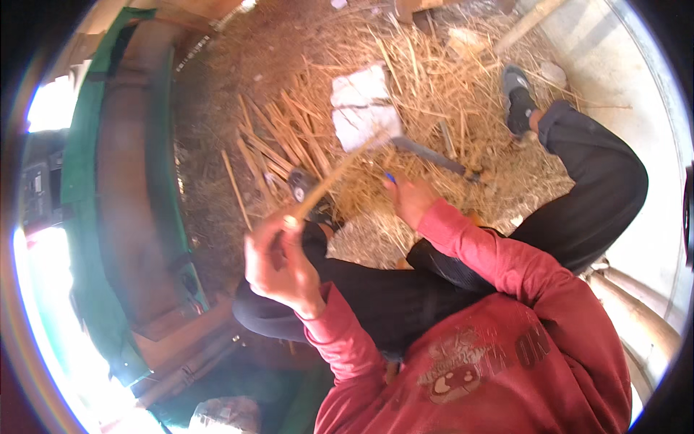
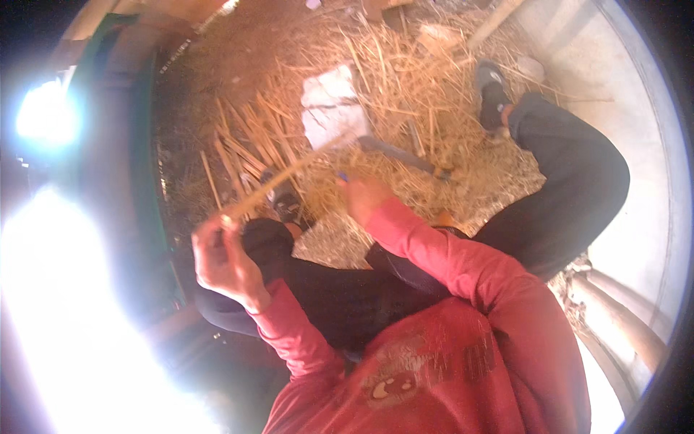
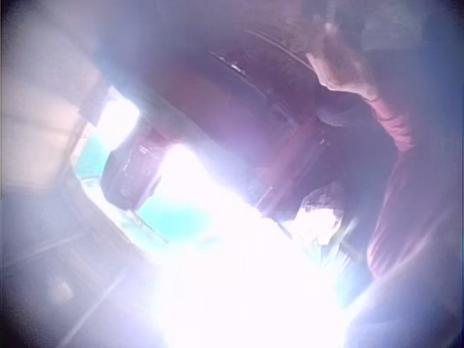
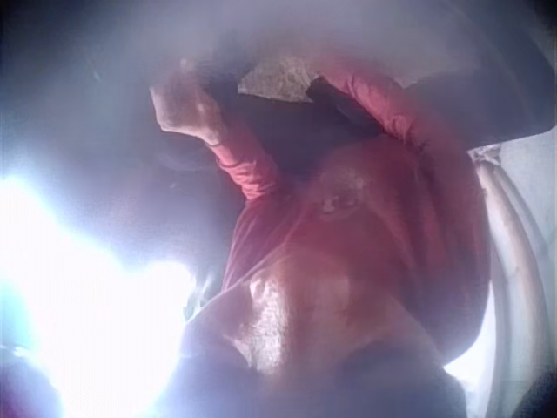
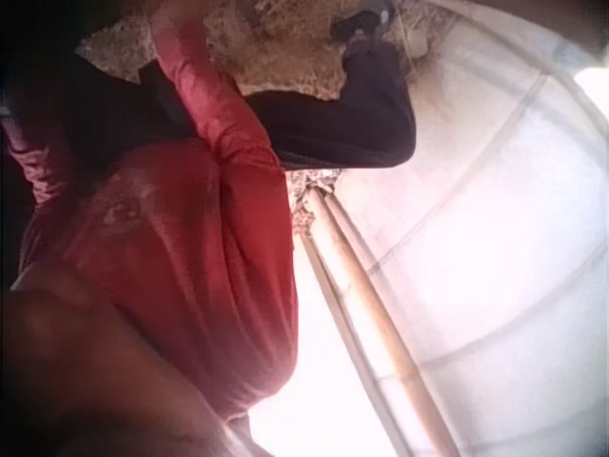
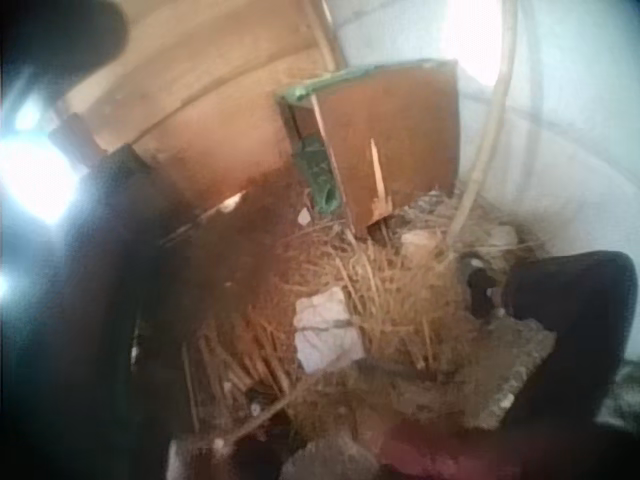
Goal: The person sits on the ground and uses a knife to peel the outer layer off thin bamboo sticks. They hold the sticks with one hand and scrape the knife along the length to remove the bark, then place the peeled sticks aside.
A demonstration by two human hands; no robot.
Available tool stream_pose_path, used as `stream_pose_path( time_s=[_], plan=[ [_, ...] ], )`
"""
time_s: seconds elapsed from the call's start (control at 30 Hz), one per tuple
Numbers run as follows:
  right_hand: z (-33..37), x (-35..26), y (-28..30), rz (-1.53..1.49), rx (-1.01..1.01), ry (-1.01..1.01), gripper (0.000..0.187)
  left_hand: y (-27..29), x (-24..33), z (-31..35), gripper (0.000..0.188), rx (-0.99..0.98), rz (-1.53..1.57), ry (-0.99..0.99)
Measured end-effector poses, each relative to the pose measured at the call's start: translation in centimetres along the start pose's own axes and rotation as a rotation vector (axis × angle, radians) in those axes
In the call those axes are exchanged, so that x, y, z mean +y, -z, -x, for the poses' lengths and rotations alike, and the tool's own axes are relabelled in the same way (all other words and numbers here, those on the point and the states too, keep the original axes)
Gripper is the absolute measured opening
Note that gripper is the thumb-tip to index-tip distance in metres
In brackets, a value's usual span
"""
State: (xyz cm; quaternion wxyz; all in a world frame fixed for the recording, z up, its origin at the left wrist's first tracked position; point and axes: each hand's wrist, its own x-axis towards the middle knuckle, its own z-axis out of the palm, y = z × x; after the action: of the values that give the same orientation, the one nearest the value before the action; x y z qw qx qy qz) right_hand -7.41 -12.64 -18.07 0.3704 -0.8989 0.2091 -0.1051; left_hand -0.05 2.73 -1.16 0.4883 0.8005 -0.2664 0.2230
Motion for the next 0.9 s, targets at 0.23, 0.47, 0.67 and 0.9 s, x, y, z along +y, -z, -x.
stream_pose_path(
  time_s=[0.23,0.47,0.67,0.9],
  plan=[
    [0.2,-11.5,5.5,-0.415,-0.147,0.169,0.026,1.6,-1.8,0.8,0.015,0.051,0.045,0.119],
    [-2.4,-1.5,-0.9,-0.155,-0.018,0.187,0.031,1.8,-1.1,0.5,0.013,-0.003,-0.235,0.016],
    [-2.0,-8.2,2.4,-0.397,-0.193,0.143,0.029,1.3,-1.6,0.5,0.016,0.148,-0.114,0.115],
    [-3.8,-7.7,-1.4,-0.230,-0.119,0.098,0.027,1.7,-2.1,-0.1,0.018,0.207,-0.152,0.250]
  ],
)
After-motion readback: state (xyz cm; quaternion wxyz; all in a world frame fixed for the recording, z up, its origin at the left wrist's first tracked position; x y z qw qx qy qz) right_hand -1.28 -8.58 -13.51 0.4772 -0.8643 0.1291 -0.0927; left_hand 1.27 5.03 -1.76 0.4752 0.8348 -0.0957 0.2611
